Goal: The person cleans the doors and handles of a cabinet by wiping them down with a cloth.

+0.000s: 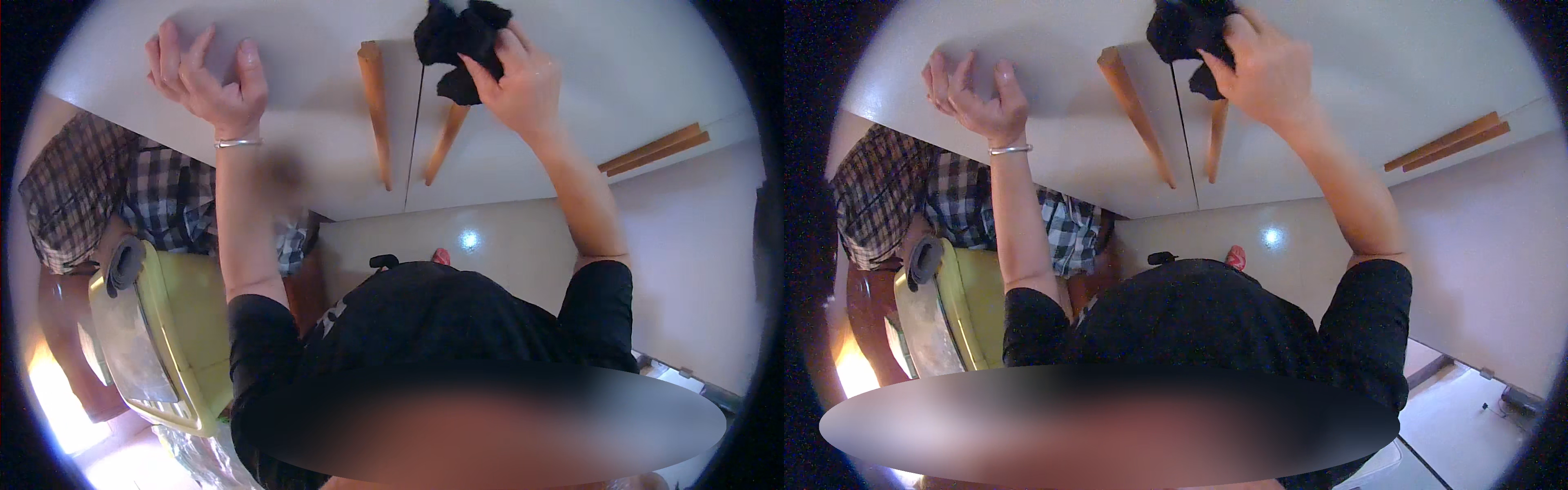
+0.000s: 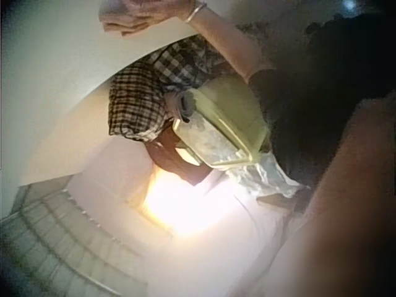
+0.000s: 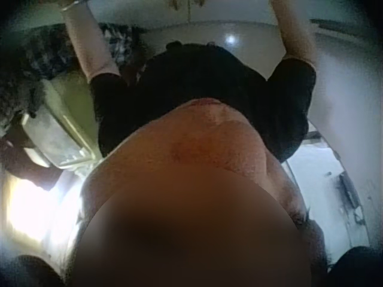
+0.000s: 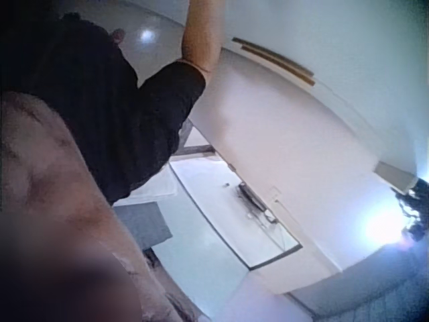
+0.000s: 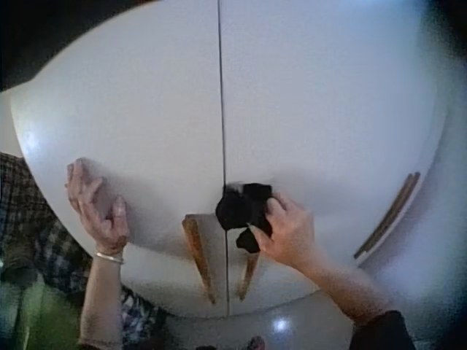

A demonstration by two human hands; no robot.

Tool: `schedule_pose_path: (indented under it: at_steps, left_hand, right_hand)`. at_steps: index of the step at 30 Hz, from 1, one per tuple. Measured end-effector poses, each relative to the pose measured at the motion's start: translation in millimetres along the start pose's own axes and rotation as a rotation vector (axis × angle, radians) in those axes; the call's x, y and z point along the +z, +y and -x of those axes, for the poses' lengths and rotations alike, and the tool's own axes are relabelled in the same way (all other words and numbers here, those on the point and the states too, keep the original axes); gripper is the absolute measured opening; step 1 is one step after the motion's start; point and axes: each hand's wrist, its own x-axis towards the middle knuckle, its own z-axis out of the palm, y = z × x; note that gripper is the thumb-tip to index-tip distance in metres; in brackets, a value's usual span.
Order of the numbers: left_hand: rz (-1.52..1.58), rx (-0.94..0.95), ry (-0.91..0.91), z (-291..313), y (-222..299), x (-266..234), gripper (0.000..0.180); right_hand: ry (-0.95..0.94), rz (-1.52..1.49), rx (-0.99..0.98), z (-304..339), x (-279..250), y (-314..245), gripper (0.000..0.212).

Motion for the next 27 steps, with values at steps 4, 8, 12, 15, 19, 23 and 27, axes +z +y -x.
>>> schedule_pose_path:
  at_steps: [4,8,12,15,19,23,27]
  left_hand:
    - [-0.072,-0.028,-0.024,5,-6,-5,0.033]
    - [-0.036,0.000,0.006,7,-6,0,0.032]
    - [-0.001,-0.017,-0.006,3,-2,-4,0.033]
    - [0.022,-0.015,-0.012,2,1,-5,0.033]
    - [-0.028,-0.025,-0.006,9,-2,-2,0.030]
    - [-0.005,-0.037,0.008,5,-2,-1,0.031]
    - [0.012,-0.039,-0.002,5,-2,0,0.032]
  right_hand:
    - [0.065,-0.288,0.054,8,4,13,0.026]
    - [-0.224,-0.271,0.372,37,-21,29,0.029]
    - [0.126,-1.049,1.022,45,-43,47,0.026]
    - [-0.154,-0.742,0.914,11,-44,30,0.042]
    - [-0.630,0.103,0.625,-33,-26,-14,0.054]
    - [-0.365,-0.052,0.602,-19,-19,-6,0.052]
    - [-0.413,-0.145,0.791,-38,-31,-25,0.039]
